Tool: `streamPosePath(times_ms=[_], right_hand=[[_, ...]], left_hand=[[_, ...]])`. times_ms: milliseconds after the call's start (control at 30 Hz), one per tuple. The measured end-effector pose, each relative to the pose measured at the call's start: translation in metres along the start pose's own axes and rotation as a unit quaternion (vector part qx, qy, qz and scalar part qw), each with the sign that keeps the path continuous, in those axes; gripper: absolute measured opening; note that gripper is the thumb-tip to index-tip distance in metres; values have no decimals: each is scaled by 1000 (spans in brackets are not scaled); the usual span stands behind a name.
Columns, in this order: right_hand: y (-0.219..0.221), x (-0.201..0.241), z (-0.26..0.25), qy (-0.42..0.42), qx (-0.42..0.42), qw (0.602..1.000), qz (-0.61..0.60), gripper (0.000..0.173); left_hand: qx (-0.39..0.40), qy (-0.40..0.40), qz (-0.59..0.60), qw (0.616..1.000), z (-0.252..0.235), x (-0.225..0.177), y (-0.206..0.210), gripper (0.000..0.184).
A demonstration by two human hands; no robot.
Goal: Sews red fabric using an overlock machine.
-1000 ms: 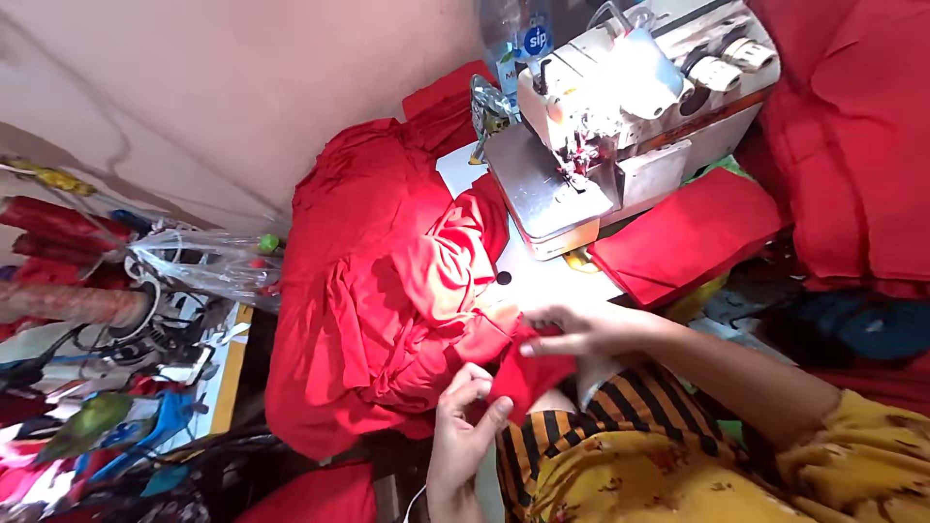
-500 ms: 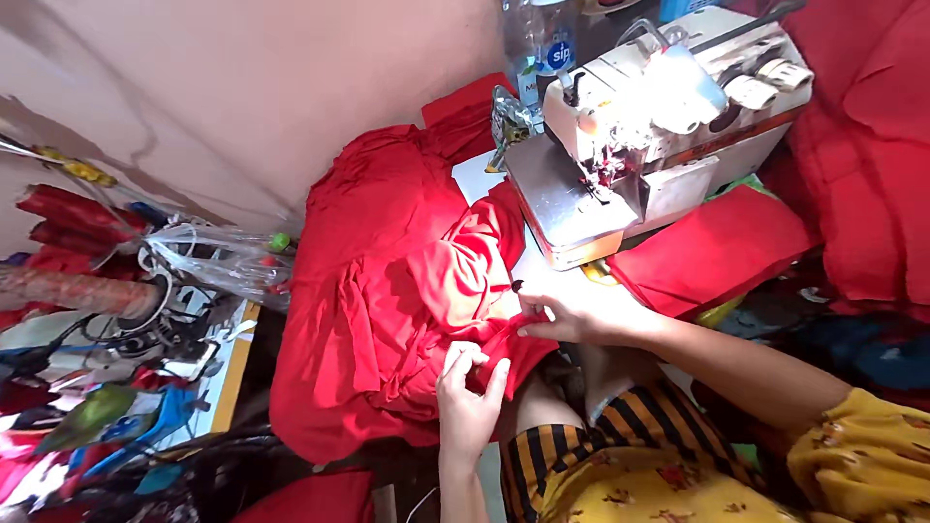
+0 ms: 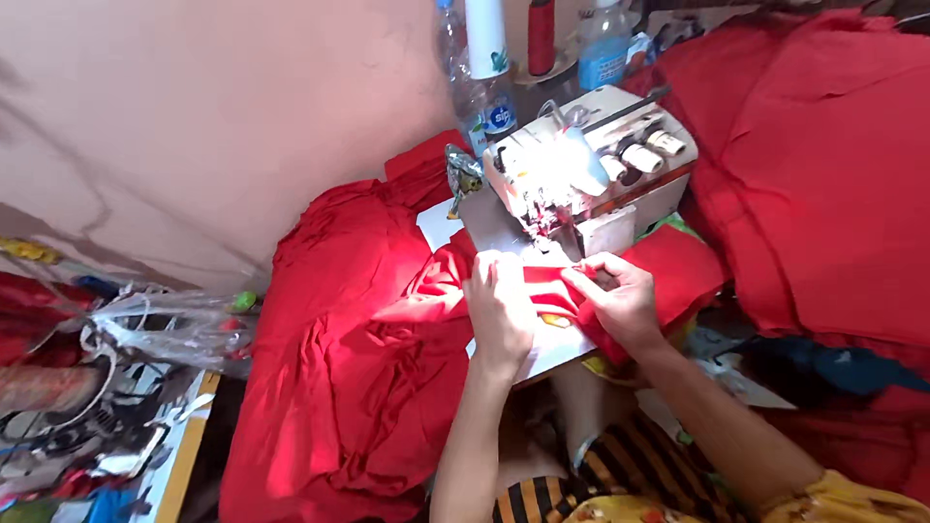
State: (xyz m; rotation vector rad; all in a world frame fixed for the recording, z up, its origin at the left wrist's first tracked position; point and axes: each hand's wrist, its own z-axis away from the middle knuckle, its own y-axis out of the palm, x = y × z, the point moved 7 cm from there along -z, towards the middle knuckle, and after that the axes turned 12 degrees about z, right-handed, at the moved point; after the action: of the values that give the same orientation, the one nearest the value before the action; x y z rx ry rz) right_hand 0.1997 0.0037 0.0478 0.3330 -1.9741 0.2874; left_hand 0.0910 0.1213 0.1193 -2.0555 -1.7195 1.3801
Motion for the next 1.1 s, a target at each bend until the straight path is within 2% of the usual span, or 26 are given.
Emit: streamPosePath(times_ms=[33, 100, 167, 200, 233, 333, 467, 533, 600, 633, 700, 767, 800, 867, 933, 1000, 1067, 1100], right_hand=[[0, -11, 0, 115, 15, 991, -73, 4], [5, -25, 10, 322, 75, 921, -207, 13], [4, -28, 25, 428, 118, 850, -283, 22], [2, -28, 29, 441, 125, 839, -293, 23], [0, -28, 31, 431, 130, 845, -290, 23], [-4, -29, 20, 338, 96, 914, -203, 15], [1, -26, -3, 189, 36, 978, -79, 13], [7, -29, -11, 139, 20, 989, -52, 17], [13, -33, -18, 120, 28, 991, -45, 17], [15, -34, -20, 118, 38, 991, -49, 16], [18, -36, -23, 106, 45, 992, -56, 14], [16, -33, -23, 74, 23, 996, -33, 12], [14, -29, -21, 43, -2, 999, -8, 10], [10, -14, -19, -56, -64, 995, 50, 20], [12, 2, -16, -157, -100, 975, 122, 26], [20, 16, -17, -232, -91, 950, 189, 27], [27, 30, -22, -285, -74, 930, 219, 19], [28, 35, -25, -303, -64, 927, 213, 15]], left_hand=[[45, -23, -25, 998, -15, 4, 14, 19], [141, -95, -68, 983, -33, 16, 35, 22], [186, -145, -86, 968, -40, 25, 40, 27], [188, -161, -84, 965, -40, 26, 38, 28], [186, -168, -88, 964, -41, 25, 36, 29], [184, -169, -90, 964, -43, 26, 35, 28], [244, -225, -143, 932, -56, 46, 42, 26], [180, -202, -84, 959, -61, 49, 31, 22], [112, -105, 6, 988, -62, 45, 17, 20], [120, -71, 63, 988, -61, 42, 11, 21], [207, -44, 123, 970, -58, 36, 5, 29], [269, -42, 89, 958, -59, 30, 7, 33], [280, -47, 73, 956, -61, 29, 8, 30], [283, -62, 72, 954, -67, 26, 7, 23], [284, -77, 82, 952, -72, 19, 4, 22], [290, -56, 95, 951, -74, 12, 2, 20], [329, -8, 148, 932, -72, 6, 1, 17], [353, 1, 166, 921, -70, 3, -1, 24]])
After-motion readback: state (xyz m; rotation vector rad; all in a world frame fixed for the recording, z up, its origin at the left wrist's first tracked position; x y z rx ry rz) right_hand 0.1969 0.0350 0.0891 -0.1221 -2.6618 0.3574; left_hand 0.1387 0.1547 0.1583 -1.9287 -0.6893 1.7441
